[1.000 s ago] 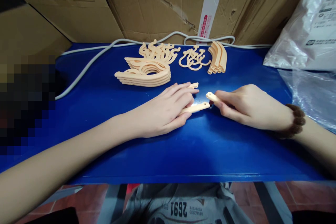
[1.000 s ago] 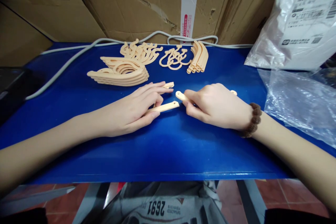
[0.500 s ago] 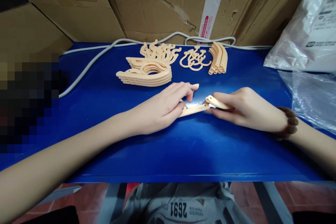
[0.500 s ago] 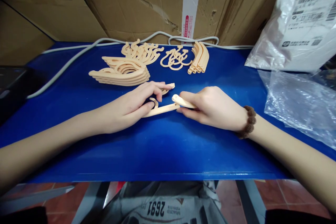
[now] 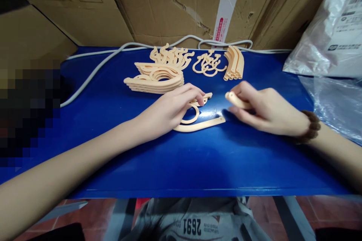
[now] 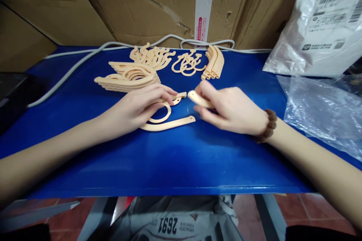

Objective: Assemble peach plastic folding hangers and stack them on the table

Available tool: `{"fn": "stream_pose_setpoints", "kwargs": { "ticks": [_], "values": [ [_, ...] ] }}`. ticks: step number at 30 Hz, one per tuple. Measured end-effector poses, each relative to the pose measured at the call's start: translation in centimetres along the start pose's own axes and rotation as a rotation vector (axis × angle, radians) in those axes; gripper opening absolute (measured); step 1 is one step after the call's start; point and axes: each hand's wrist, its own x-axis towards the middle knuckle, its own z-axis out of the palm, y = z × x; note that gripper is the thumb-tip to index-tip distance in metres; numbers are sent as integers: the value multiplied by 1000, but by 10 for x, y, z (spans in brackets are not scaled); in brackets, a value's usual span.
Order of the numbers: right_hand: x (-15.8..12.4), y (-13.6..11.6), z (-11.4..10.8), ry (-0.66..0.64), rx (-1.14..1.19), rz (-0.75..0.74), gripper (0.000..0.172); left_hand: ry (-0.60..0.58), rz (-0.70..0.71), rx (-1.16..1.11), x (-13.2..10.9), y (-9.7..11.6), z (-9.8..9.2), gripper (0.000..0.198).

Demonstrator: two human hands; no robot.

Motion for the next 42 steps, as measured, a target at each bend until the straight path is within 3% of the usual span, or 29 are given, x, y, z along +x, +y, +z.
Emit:
{"fn": "stream_pose_setpoints", "kwargs": {
  "ticks": [4,10,18,31,42],
  "values": [
    [2,18,-11,53,-318,209,28,6,29,50,-1,1,-1,31],
    [3,45,-16,-15,-779,311,38,-6,41,78,-2,0,-1,36],
    [-1,59,-7,-46,-638,453,36,-20,42,92,-2,1,-1,36],
    [3,75,0,-56,-619,462,46,-30,49,99,-2,0,-1,37],
    [-3,63,-25,-145,-807,418,31,-25,65,107,-2,1,0,37]
  ]
}}
